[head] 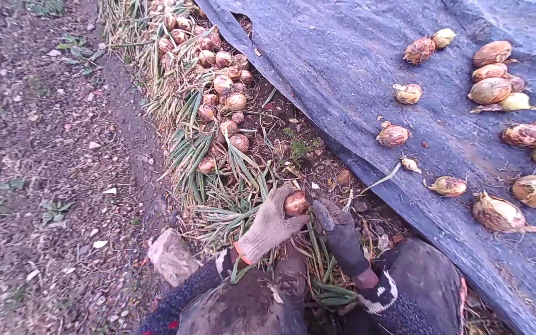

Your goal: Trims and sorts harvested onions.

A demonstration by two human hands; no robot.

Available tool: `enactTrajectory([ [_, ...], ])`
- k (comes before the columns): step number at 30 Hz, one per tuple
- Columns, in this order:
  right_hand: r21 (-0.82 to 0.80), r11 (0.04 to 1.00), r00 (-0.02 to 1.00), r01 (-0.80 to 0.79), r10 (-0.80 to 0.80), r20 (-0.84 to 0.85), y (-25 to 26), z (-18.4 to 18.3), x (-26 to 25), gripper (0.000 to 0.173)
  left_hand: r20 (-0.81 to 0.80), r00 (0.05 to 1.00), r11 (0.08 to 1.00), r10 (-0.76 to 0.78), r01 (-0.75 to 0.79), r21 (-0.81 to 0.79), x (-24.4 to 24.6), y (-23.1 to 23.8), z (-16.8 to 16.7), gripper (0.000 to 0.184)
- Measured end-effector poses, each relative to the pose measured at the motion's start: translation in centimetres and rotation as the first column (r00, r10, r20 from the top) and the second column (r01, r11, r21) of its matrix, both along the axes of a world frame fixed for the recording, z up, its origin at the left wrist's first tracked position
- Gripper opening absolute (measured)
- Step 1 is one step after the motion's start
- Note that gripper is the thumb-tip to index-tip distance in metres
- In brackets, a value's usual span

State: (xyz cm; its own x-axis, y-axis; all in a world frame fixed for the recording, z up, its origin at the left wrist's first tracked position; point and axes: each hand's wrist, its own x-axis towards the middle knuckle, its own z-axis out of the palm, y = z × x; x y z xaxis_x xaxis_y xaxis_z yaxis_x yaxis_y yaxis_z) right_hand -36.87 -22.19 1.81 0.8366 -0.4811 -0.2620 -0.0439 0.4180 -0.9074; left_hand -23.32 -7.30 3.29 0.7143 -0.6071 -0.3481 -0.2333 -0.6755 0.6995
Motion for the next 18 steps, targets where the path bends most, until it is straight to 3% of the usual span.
enactTrajectory([
  [1,0.019,1.0,0.996,0.008,-0.01,0.089,0.0,1.4,-0.3,0.034,-0.136,0.973,0.981,0.186,-0.191,-0.029,0.9,0.4,-1.4,0.076],
  [2,0.034,0.999,0.99,0.004,-0.009,0.142,0.0,2.6,-0.7,0.032,-0.365,0.859,0.908,0.359,-0.411,-0.076,1.9,1.1,-2.8,0.069],
  [3,0.024,0.999,0.989,0.029,-0.032,0.145,-0.1,3.4,-0.7,0.031,-0.6,0.681,0.791,0.419,-0.599,-0.127,3.0,1.7,-3.8,0.06],
  [4,-0.018,0.996,0.993,0.085,-0.083,0.085,-0.3,3.3,-0.4,0.031,-0.742,0.55,0.703,0.383,-0.695,-0.152,4.0,2.1,-4.0,0.055],
  [5,-0.119,0.988,0.993,0.102,-0.107,-0.04,-0.5,2.4,-0.1,0.033,-0.779,0.518,0.671,0.353,-0.721,-0.175,4.4,2.2,-3.5,0.056],
  [6,-0.245,0.969,0.98,0.008,-0.056,-0.192,-1.0,0.8,-0.1,0.038,-0.741,0.57,0.687,0.354,-0.696,-0.208,4.5,1.8,-2.5,0.058],
  [7,-0.314,0.936,0.944,-0.159,0.051,-0.327,-1.4,-0.9,-0.1,0.045,-0.622,0.688,0.749,0.374,-0.619,-0.234,4.4,1.1,-1.2,0.058],
  [9,-0.194,0.923,0.888,-0.332,0.237,-0.394,-1.5,-2.5,0.2,0.053,-0.158,0.936,0.933,0.314,-0.335,-0.13,3.6,-0.7,1.1,0.052],
  [10,-0.033,0.944,0.893,-0.327,0.297,-0.339,-1.2,-2.3,0.3,0.057,0.055,0.979,0.98,0.196,-0.194,-0.045,2.7,-1.3,1.7,0.046],
  [12,0.358,0.912,0.93,-0.201,0.293,-0.222,-0.6,-1.7,0.2,0.061,0.321,0.942,0.993,-0.101,0.077,0.085,0.4,-2.4,1.9,0.039],
  [14,0.661,0.748,0.929,-0.06,0.284,-0.238,-0.8,-1.7,0.4,0.077,0.371,0.871,0.946,-0.323,0.293,0.136,-2.1,-3.1,1.9,0.035],
  [16,0.78,0.625,0.931,0.024,0.27,-0.245,-2.0,-2.2,0.0,0.084,0.31,0.857,0.911,-0.413,0.397,0.115,-3.1,-3.7,1.4,0.034],
  [18,0.86,0.51,0.974,-0.001,0.196,-0.115,-3.0,-2.7,-0.9,0.091,0.274,0.881,0.916,-0.387,0.401,0.004,-2.2,-4.8,0.4,0.028],
])
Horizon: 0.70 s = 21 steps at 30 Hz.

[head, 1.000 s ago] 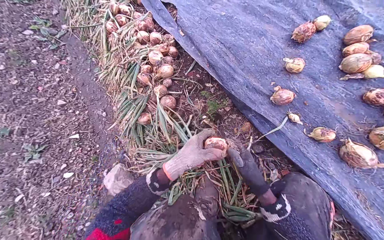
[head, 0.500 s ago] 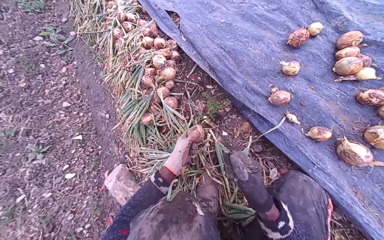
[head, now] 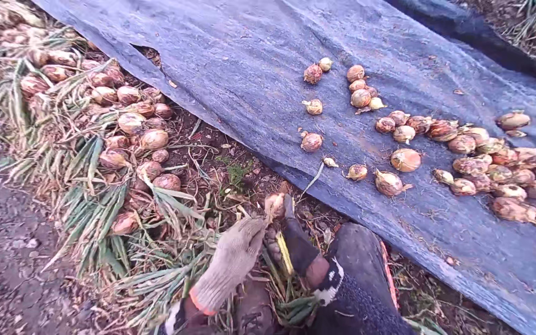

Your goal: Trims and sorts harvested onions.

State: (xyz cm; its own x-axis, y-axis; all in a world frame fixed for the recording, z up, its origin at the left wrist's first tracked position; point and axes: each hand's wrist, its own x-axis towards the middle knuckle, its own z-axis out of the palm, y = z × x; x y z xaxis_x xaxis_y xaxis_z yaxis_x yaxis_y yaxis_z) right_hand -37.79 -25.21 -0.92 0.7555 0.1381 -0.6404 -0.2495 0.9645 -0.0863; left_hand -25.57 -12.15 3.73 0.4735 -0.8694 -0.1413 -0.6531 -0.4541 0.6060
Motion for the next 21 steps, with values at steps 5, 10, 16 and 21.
enactTrajectory([
  [5,-0.228,0.8,0.792,0.555,-0.425,0.439,-3.9,6.7,-2.4,0.061,0.194,0.89,0.906,0.413,-0.381,-0.183,10.3,-3.0,1.2,0.028],
  [10,-0.604,0.249,0.647,0.757,-0.414,0.64,-6.6,6.5,-4.1,0.055,0.39,0.609,0.637,0.691,-0.767,0.069,22.6,1.5,2.5,0.067],
  [16,-0.881,0.463,0.979,-0.101,-0.111,-0.17,-3.3,-0.1,-0.2,0.052,0.267,0.591,0.521,0.761,-0.802,0.291,32.0,6.7,-5.9,0.084],
  [21,-0.91,0.302,0.958,-0.284,0.049,-0.282,-2.1,-1.5,0.8,0.065,-0.07,0.562,0.566,0.824,-0.811,0.147,31.6,10.3,-6.7,0.056],
])
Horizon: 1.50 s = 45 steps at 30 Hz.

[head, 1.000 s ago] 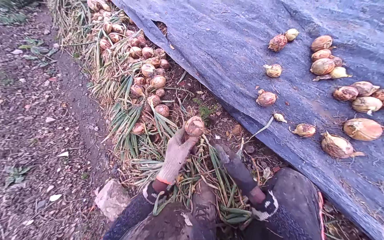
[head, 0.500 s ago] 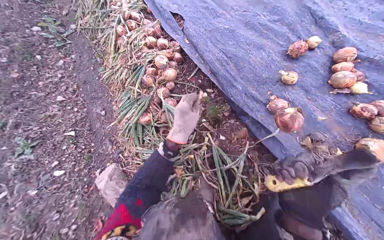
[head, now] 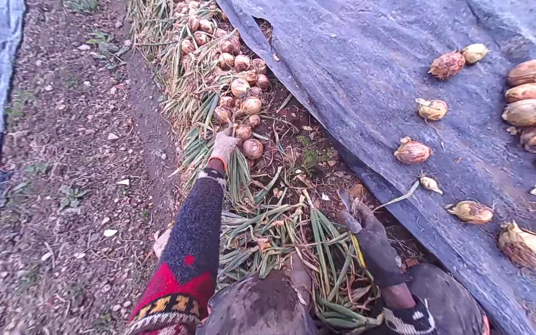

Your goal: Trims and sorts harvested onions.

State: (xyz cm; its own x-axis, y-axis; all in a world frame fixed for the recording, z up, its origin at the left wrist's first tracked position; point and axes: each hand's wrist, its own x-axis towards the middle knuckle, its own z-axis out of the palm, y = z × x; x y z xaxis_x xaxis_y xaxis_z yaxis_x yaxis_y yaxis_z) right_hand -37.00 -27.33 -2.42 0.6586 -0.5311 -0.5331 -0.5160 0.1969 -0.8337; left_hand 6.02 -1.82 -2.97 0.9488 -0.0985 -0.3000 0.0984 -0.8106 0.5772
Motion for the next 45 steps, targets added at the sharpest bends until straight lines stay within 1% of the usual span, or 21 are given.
enactTrajectory([
  [4,-0.001,1.0,0.995,-0.02,0.02,0.096,1.2,0.7,0.8,0.067,-0.084,0.995,0.872,0.062,-0.095,-0.481,-5.0,2.1,2.1,0.054],
  [8,-0.004,0.995,0.984,-0.098,0.097,0.151,3.2,2.0,1.6,0.077,-0.217,0.967,0.768,-0.132,-0.038,-0.639,-13.4,0.5,6.5,0.057],
  [10,0.015,0.99,0.969,-0.137,0.131,0.209,4.1,1.9,1.9,0.08,-0.342,0.899,0.757,-0.274,-0.018,-0.653,-18.0,-0.9,8.1,0.054],
  [13,0.09,0.989,0.928,-0.119,0.078,0.363,5.4,1.9,2.1,0.057,-0.497,0.678,0.754,-0.542,0.13,-0.644,-23.3,-2.7,9.1,0.049],
  [16,0.146,0.989,0.905,-0.038,-0.028,0.425,5.5,2.2,1.6,0.042,-0.484,0.566,0.717,-0.667,0.311,-0.624,-26.1,-3.5,8.9,0.044],
  [19,0.145,0.988,0.906,-0.055,-0.012,0.423,5.1,2.4,1.4,0.037,-0.422,0.48,0.629,-0.769,0.451,-0.634,-26.4,-3.6,8.4,0.063],
  [20,0.118,0.989,0.913,-0.087,0.032,0.407,5.2,2.0,1.3,0.039,-0.427,0.48,0.637,-0.766,0.483,-0.6,-26.8,-4.0,8.3,0.066],
  [22,0.037,0.988,0.908,-0.149,0.122,0.4,5.4,1.0,1.2,0.042,-0.394,0.574,0.695,-0.718,0.547,-0.467,-28.2,-4.6,7.9,0.065],
  [25,0.008,0.993,0.92,-0.119,0.108,0.376,5.6,0.1,1.3,0.04,-0.142,0.698,0.709,-0.702,0.663,-0.242,-30.0,-4.7,6.7,0.073],
  [27,0.171,0.984,0.92,-0.051,-0.02,0.392,5.4,2.1,1.3,0.034,-0.093,0.782,0.778,-0.617,0.587,-0.224,-30.1,-4.7,6.3,0.078],
  [29,0.328,0.934,0.848,-0.14,-0.058,0.526,5.0,5.4,0.2,0.04,-0.216,0.905,0.914,-0.366,0.307,-0.264,-28.1,-3.8,4.5,0.073],
  [30,0.345,0.922,0.809,-0.178,-0.062,0.585,4.8,6.7,-0.4,0.044,-0.315,0.926,0.936,-0.208,0.095,-0.339,-26.8,-2.9,3.3,0.07],
  [32,0.223,0.97,0.822,-0.1,-0.046,0.568,4.8,7.3,-0.3,0.057,-0.496,0.867,0.809,-0.045,-0.26,-0.527,-24.2,-1.5,2.5,0.07],
  [33,0.079,0.992,0.87,-0.096,0.045,0.491,4.7,6.0,-0.2,0.072,-0.512,0.858,0.76,-0.035,-0.31,-0.571,-23.5,-1.3,2.9,0.067],
  [35,-0.103,0.962,0.929,-0.253,0.271,0.251,4.6,2.6,0.2,0.085,-0.381,0.924,0.799,-0.042,-0.198,-0.568,-23.5,-2.5,4.9,0.054],
  [37,0.088,0.932,0.914,-0.351,0.321,0.247,5.3,0.6,0.6,0.081,-0.119,0.975,0.925,-0.188,0.135,-0.355,-25.0,-4.2,6.9,0.042],
  [38,0.271,0.908,0.928,-0.319,0.241,0.285,5.9,0.8,0.9,0.077,0.002,0.946,0.929,-0.324,0.318,-0.192,-26.3,-4.9,7.5,0.038],
  [40,0.625,0.759,0.97,-0.184,0.038,0.239,6.6,1.4,1.3,0.073,0.17,0.781,0.795,-0.601,0.606,0.029,-29.7,-6.0,7.6,0.03],
  [41,0.712,0.699,0.99,-0.071,-0.038,0.135,6.5,1.8,1.5,0.073,0.197,0.697,0.719,-0.69,0.691,0.075,-31.3,-6.4,7.5,0.031],
  [43,0.757,0.649,0.989,0.082,-0.146,0.019,5.5,1.7,1.3,0.073,0.157,0.651,0.663,-0.742,0.748,0.034,-33.4,-7.0,7.0,0.039],
  [45,0.86,0.492,0.973,0.135,-0.229,-0.022,4.2,1.6,1.0,0.079,0.133,0.697,0.693,-0.705,0.716,-0.077,-33.1,-8.0,6.4,0.033],
])
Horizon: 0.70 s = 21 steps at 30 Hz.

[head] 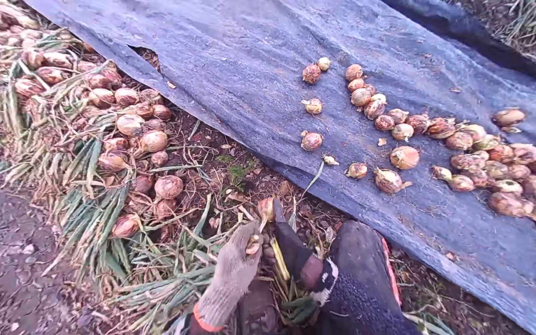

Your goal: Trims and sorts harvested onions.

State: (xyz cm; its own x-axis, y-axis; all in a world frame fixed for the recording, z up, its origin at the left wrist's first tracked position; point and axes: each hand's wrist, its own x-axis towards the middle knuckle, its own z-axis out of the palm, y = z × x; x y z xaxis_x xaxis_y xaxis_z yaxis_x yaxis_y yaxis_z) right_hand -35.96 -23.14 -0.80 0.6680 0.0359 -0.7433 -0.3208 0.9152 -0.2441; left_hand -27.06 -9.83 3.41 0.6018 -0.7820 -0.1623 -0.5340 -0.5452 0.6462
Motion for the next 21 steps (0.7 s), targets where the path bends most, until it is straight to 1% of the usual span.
enactTrajectory([
  [1,0.097,0.995,0.998,0.036,-0.04,0.042,-1.0,0.4,-0.3,0.084,0.011,1.0,0.999,0.006,-0.005,-0.05,0.8,-1.0,-0.3,0.028],
  [2,0.154,0.985,0.991,0.083,-0.098,0.094,-2.0,1.4,-0.6,0.087,0.056,0.998,0.995,0.009,-0.003,-0.104,2.0,-2.4,-0.2,0.025],
  [3,0.173,0.973,0.97,0.151,-0.18,0.166,-3.0,2.9,-1.1,0.089,0.1,0.995,0.987,0.025,-0.009,-0.158,3.5,-4.0,0.1,0.023],
  [4,0.162,0.955,0.923,0.248,-0.284,0.26,-3.8,4.8,-1.9,0.088,0.158,0.985,0.979,0.071,-0.038,-0.199,5.3,-5.6,0.7,0.022],
  [5,0.125,0.918,0.822,0.375,-0.392,0.413,-4.7,6.7,-3.1,0.081,0.221,0.964,0.969,0.149,-0.097,-0.229,7.7,-6.5,1.3,0.023],
  [6,0.047,0.86,0.676,0.508,-0.432,0.597,-5.9,8.0,-4.5,0.07,0.244,0.942,0.958,0.229,-0.174,-0.229,10.4,-6.7,1.9,0.024],
  [7,-0.093,0.758,0.561,0.645,-0.388,0.731,-7.4,9.0,-6.0,0.06,0.219,0.933,0.951,0.285,-0.246,-0.186,12.7,-5.7,2.5,0.024],
  [8,-0.232,0.619,0.516,0.75,-0.329,0.791,-8.7,9.5,-7.2,0.054,0.148,0.946,0.956,0.289,-0.276,-0.105,13.9,-4.2,3.4,0.024],
  [9,-0.323,0.501,0.51,0.803,-0.296,0.807,-9.4,9.4,-7.8,0.047,0.031,0.976,0.976,0.217,-0.218,0.008,14.1,-2.4,4.4,0.023],
  [10,-0.405,0.418,0.539,0.813,-0.278,0.795,-9.4,9.0,-7.7,0.047,-0.119,0.991,0.992,0.066,-0.052,0.119,13.6,-0.6,4.9,0.024],
  [11,-0.486,0.385,0.599,0.784,-0.269,0.754,-8.9,8.2,-6.9,0.057,-0.264,0.954,0.962,-0.14,0.194,0.194,12.8,0.8,4.8,0.027],
  [12,-0.575,0.435,0.706,0.693,-0.247,0.664,-8.3,7.4,-5.8,0.067,-0.383,0.866,0.871,-0.321,0.429,0.24,11.9,2.0,4.4,0.035],
  [13,-0.669,0.515,0.836,0.536,-0.213,0.506,-7.3,6.6,-4.3,0.069,-0.445,0.796,0.791,-0.41,0.553,0.262,11.1,3.1,3.8,0.045],
  [14,-0.711,0.615,0.936,0.34,-0.147,0.32,-6.4,5.0,-3.2,0.063,-0.446,0.804,0.794,-0.394,0.542,0.276,11.1,4.2,3.3,0.054],
  [15,-0.722,0.683,0.992,0.11,-0.025,0.128,-5.8,3.3,-2.5,0.057,-0.398,0.872,0.863,-0.287,0.415,0.288,12.0,5.2,2.7,0.059],
  [16,-0.714,0.693,0.992,-0.101,0.124,-0.02,-5.5,1.7,-2.2,0.056,-0.314,0.945,0.943,-0.091,0.184,0.279,13.3,5.8,2.0,0.062],
  [17,-0.715,0.655,0.966,-0.243,0.233,-0.114,-5.0,0.5,-2.0,0.058,-0.184,0.973,0.963,0.138,-0.088,0.257,15.0,6.0,1.0,0.066],
  [18,-0.734,0.607,0.946,-0.305,0.282,-0.16,-4.5,-0.4,-1.9,0.059,-0.016,0.941,0.914,0.339,-0.325,0.243,17.1,5.7,-0.4,0.071],
  [19,-0.764,0.552,0.933,-0.333,0.308,-0.185,-4.0,-0.8,-1.8,0.06,0.161,0.871,0.834,0.464,-0.491,0.252,19.4,5.5,-2.2,0.076],
  [20,-0.796,0.505,0.929,-0.333,0.319,-0.186,-3.6,-0.9,-1.7,0.058,0.298,0.806,0.757,0.511,-0.587,0.288,21.6,5.4,-4.1,0.081],
  [21,-0.828,0.465,0.931,-0.315,0.322,-0.174,-3.3,-0.9,-1.5,0.057,0.372,0.779,0.706,0.506,-0.621,0.341,23.4,5.3,-5.8,0.087],
])
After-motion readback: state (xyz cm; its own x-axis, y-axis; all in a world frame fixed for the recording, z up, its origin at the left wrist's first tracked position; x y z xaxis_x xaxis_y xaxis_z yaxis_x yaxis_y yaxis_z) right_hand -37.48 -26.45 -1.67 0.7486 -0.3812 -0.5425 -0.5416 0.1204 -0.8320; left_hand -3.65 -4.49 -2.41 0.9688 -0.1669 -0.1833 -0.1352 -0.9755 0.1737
